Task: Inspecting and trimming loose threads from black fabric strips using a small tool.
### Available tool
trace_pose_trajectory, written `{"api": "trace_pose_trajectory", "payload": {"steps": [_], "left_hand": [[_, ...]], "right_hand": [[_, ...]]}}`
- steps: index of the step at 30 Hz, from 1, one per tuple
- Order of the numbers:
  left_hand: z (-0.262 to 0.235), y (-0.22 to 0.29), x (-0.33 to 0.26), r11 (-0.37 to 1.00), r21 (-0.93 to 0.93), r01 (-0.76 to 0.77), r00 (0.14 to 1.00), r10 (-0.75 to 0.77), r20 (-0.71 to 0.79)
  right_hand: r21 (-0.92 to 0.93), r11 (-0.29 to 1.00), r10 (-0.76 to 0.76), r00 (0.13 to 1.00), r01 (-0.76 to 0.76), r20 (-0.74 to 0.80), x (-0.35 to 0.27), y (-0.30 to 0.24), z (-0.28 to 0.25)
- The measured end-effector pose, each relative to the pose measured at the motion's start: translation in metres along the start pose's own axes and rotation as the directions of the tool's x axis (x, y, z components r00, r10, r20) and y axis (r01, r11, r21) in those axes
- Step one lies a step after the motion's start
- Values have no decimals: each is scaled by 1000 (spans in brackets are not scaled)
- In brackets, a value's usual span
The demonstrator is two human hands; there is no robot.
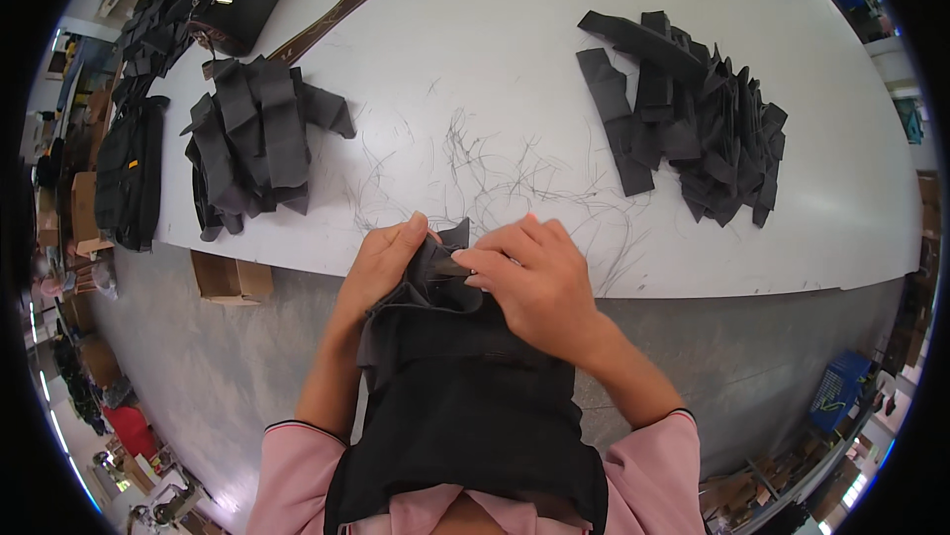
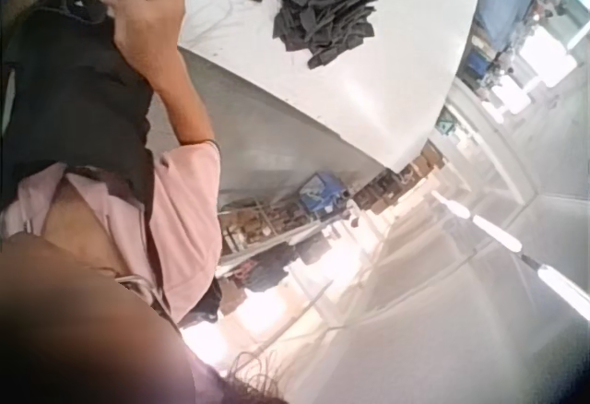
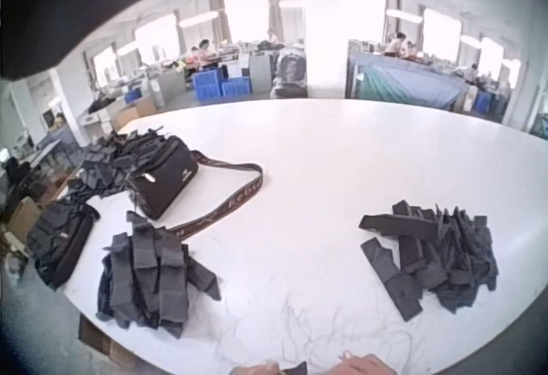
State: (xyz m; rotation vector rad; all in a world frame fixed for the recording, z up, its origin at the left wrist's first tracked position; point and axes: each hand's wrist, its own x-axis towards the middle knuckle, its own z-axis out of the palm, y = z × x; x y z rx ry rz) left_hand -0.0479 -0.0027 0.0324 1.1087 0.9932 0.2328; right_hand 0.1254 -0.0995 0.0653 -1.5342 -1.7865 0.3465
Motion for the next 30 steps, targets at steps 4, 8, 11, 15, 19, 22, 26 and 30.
{"api": "trace_pose_trajectory", "payload": {"steps": [4, 8, 11, 15, 19, 22, 26, 30], "left_hand": [[-5, -1, -3, 996, -46, 71, 991, -65, 119], [-4, 3, -7, 995, -59, 83, 986, -73, 151], [-2, 7, -10, 993, -52, 103, 982, -93, 166], [0, 1, -10, 993, -33, 109, 981, -102, 166], [3, 5, -11, 987, -65, 149, 976, -136, 171], [4, 2, -10, 993, -6, 114, 979, -111, 170], [3, -1, -10, 993, 27, 119, 979, -122, 164], [2, 4, -9, 986, 31, 165, 967, -168, 193]], "right_hand": [[-12, 985, -172, 980, 174, 98, 11, 5, -7], [-34, 965, -248, 948, 259, 199, 16, 10, -8], [-9, 961, -266, 933, 277, 242, 20, 11, -12], [61, 961, -275, 905, 270, 323, 24, 13, -13], [105, 961, -276, 892, 255, 358, 26, 13, -14], [97, 955, -295, 888, 279, 353, 26, 14, -12], [93, 944, -328, 883, 316, 337, 24, 13, -10], [123, 944, -327, 913, 305, 245, 16, 20, -4]]}}
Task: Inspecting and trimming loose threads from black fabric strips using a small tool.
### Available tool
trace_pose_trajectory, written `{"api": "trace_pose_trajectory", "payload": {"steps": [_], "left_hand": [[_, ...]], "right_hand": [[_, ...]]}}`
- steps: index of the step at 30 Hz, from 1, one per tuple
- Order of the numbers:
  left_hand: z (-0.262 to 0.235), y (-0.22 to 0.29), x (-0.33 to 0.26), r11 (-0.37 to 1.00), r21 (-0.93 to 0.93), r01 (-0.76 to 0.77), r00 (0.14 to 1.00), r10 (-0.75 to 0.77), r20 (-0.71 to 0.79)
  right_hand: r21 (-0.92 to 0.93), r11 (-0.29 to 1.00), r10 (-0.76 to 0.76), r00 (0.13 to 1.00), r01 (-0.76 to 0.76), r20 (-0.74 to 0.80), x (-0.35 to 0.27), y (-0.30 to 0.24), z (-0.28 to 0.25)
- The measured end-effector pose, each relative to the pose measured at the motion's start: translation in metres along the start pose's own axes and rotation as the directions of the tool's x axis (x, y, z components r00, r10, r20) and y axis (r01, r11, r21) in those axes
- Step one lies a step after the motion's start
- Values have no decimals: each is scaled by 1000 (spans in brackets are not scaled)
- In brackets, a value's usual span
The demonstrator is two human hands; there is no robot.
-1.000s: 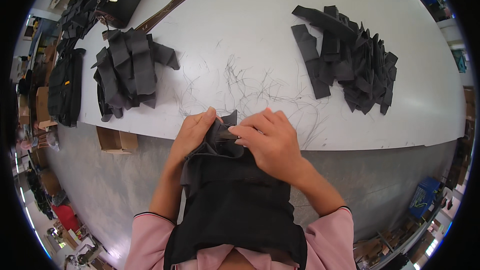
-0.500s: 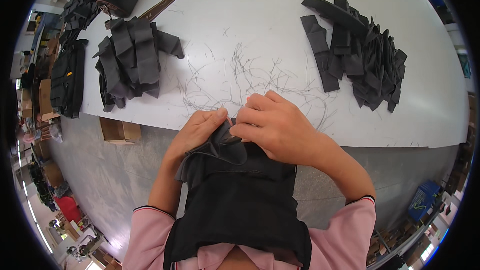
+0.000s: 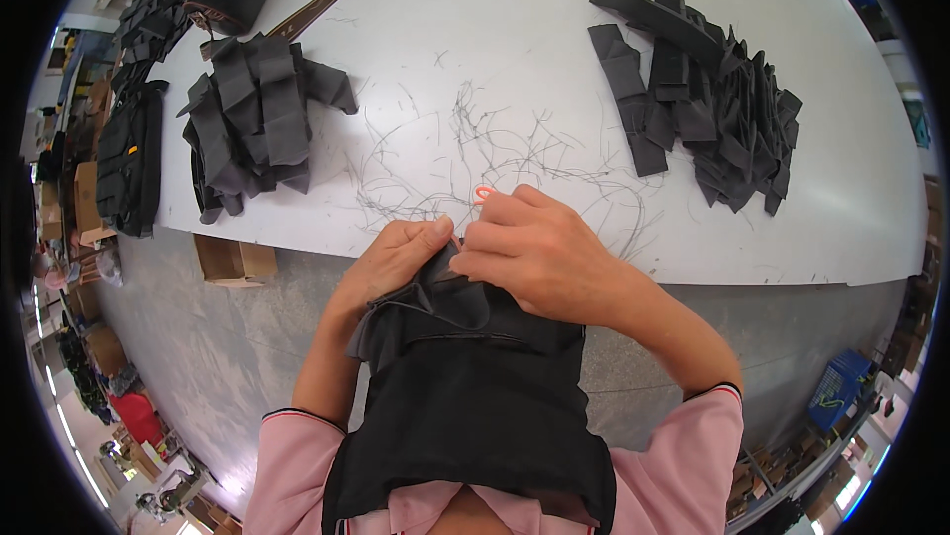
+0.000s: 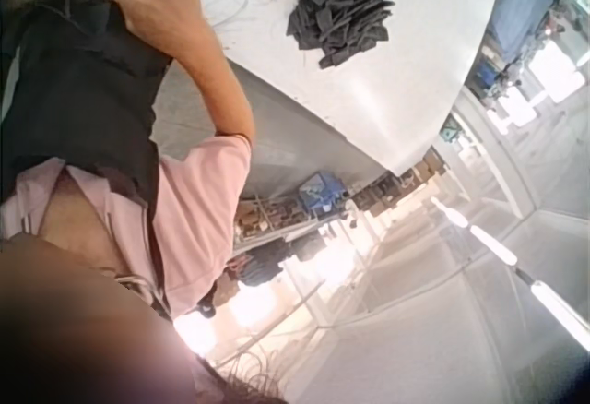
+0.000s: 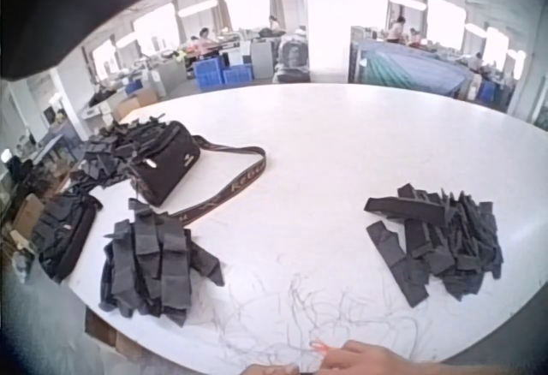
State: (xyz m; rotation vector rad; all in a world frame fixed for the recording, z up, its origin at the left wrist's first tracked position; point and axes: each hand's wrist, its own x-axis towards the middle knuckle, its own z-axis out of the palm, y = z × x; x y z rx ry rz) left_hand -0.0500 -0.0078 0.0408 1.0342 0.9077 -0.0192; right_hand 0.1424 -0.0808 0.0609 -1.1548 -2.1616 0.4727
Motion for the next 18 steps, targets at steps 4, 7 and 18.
{"api": "trace_pose_trajectory", "payload": {"steps": [4, 7, 18], "left_hand": [[-3, -8, 4, 999, -34, -18, 999, 17, -30], [-5, -9, 5, 998, -50, -32, 999, 31, -24], [1, -9, 10, 979, 153, -133, 983, 150, -109]], "right_hand": [[398, 841, 454, 878, -367, -150, -13, -11, 1], [341, 805, 520, 854, -486, -9, -9, -23, 1], [70, 909, 396, 905, -410, 154, -19, -19, 21]]}}
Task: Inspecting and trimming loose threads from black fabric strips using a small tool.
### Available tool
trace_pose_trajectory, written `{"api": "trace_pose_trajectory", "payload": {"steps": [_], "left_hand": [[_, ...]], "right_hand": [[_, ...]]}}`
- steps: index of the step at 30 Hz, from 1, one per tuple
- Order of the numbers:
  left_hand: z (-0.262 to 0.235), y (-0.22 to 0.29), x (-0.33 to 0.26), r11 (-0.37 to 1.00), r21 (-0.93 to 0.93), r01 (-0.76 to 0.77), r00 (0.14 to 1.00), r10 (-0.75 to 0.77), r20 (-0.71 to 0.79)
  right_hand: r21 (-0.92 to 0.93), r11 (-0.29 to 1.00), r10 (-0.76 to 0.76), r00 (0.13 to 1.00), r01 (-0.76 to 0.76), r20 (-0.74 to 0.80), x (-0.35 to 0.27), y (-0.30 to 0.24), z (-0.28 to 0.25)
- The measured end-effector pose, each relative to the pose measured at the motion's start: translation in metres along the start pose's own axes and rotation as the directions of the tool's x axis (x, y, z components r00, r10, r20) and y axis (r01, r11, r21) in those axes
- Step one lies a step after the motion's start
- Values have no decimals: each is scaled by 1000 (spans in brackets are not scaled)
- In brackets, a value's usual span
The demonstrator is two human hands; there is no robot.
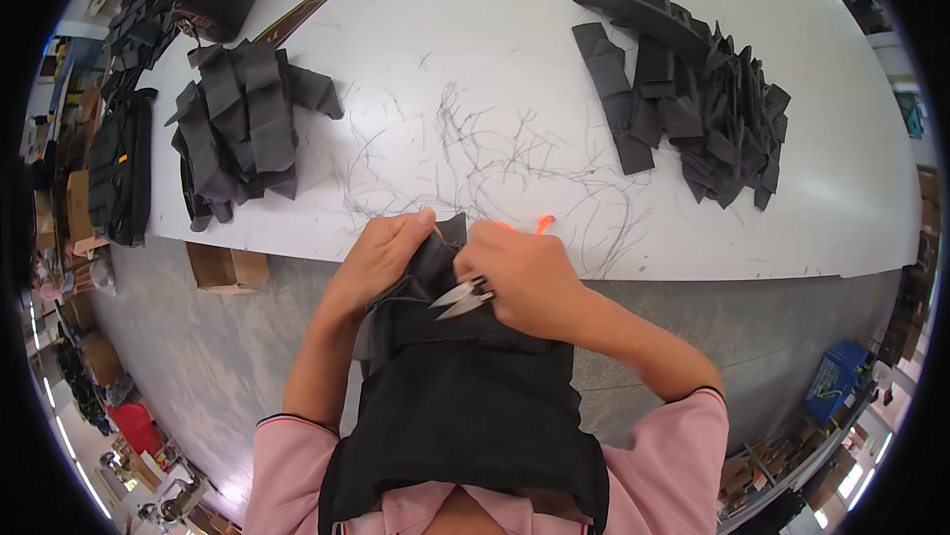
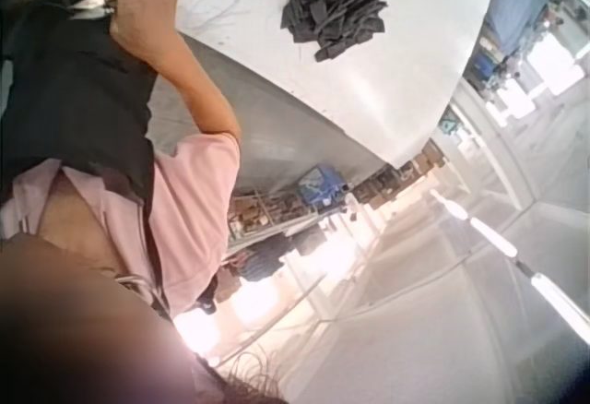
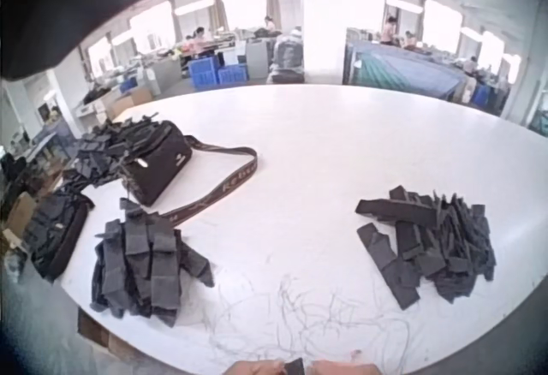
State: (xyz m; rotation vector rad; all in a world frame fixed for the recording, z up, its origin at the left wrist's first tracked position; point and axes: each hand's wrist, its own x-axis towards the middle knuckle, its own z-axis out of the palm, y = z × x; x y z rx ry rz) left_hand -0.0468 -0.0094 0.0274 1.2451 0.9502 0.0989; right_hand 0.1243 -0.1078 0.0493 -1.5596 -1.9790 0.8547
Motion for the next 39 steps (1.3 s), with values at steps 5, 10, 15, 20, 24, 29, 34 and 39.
{"api": "trace_pose_trajectory", "payload": {"steps": [5, 10, 15, 20, 24, 29, 34, 39], "left_hand": [[-5, -7, -2, 997, 71, -19, 997, 25, -75], [4, -1, -4, 951, 279, -137, 950, 206, -235], [26, -1, -8, 956, -55, -289, 933, 268, -239], [17, -15, -14, 917, -397, 32, 999, -47, -28], [27, -23, -19, 798, -603, -12, 995, -48, -82], [27, -22, -17, 838, -533, -116, 967, -27, -253], [34, -15, -13, 904, -385, -189, 936, 46, -350], [37, -20, -10, 932, -270, -243, 898, 111, -425]], "right_hand": [[561, 803, 394, 886, -203, -243, -29, 7, -7], [615, 625, 683, 719, -481, -131, -26, 12, 3], [670, 671, 569, 800, -318, -190, 2, 4, 34], [599, 801, 421, 711, 0, -563, 9, 14, 39], [794, 578, 560, 799, -190, -216, 17, 25, 36], [392, 892, 395, 809, -225, -435, -6, -3, 21], [-54, 972, 184, 887, -228, -422, -16, -16, 16], [-133, 966, 157, 911, -222, -382, -10, -24, 14]]}}
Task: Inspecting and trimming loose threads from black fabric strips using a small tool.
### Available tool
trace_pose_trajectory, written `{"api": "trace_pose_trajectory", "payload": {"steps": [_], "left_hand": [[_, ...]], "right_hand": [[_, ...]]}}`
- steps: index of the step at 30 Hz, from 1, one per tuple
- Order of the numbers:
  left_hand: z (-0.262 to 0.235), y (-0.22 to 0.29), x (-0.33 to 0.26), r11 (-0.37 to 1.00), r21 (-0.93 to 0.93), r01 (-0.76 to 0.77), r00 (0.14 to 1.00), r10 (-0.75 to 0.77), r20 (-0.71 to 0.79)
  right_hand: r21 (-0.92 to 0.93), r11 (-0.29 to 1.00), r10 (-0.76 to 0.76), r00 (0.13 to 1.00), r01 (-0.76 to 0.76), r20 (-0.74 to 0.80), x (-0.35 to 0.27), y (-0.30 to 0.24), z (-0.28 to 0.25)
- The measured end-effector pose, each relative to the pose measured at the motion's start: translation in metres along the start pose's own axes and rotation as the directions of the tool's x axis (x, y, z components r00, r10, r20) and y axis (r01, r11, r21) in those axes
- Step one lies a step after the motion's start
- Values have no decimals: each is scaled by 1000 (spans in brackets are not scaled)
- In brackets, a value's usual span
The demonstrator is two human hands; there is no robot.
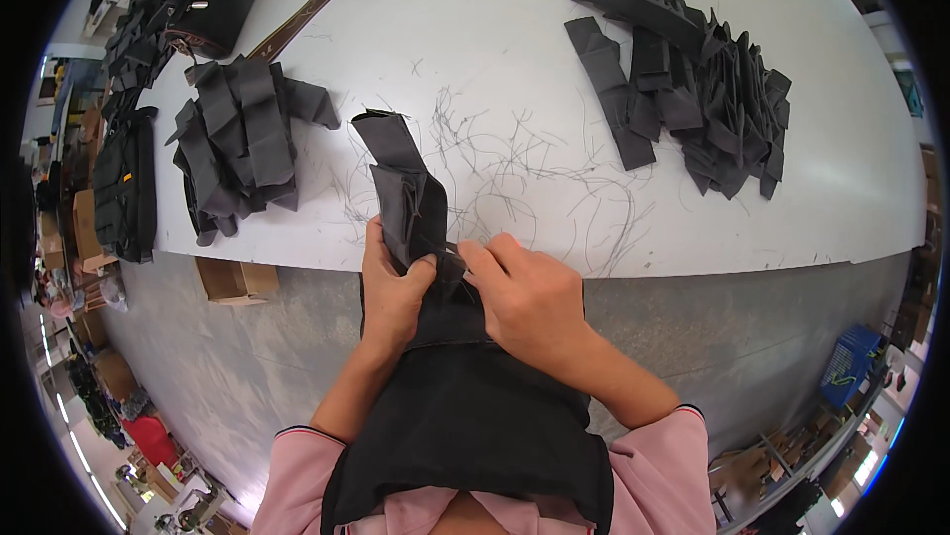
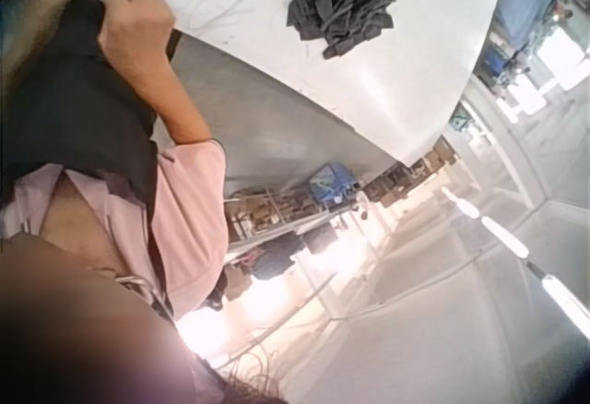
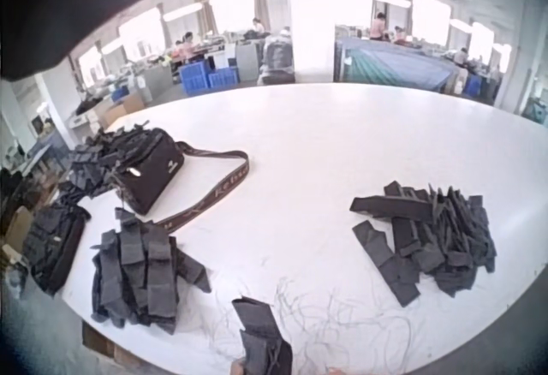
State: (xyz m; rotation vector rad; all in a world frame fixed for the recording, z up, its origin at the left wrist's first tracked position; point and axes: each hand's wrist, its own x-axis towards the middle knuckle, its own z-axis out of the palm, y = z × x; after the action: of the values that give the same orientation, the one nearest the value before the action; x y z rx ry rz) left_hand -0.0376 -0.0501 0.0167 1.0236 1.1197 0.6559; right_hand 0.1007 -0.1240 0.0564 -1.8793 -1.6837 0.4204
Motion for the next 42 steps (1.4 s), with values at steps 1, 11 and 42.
{"api": "trace_pose_trajectory", "payload": {"steps": [1, 11, 42], "left_hand": [[0, 0, 0, 1000, 0, 0, 1000, 0, 1], [2, 4, -2, 1000, 25, 3, 1000, -3, -1], [-25, 9, 25, 774, -575, 265, 944, -88, 317]], "right_hand": [[-16, 1000, -18, 1000, 18, -16, 0, 0, 1], [-12, 1000, 6, 1000, -6, -22, -3, 1, 5], [384, 922, 115, 983, -51, -146, -21, -11, 36]]}}
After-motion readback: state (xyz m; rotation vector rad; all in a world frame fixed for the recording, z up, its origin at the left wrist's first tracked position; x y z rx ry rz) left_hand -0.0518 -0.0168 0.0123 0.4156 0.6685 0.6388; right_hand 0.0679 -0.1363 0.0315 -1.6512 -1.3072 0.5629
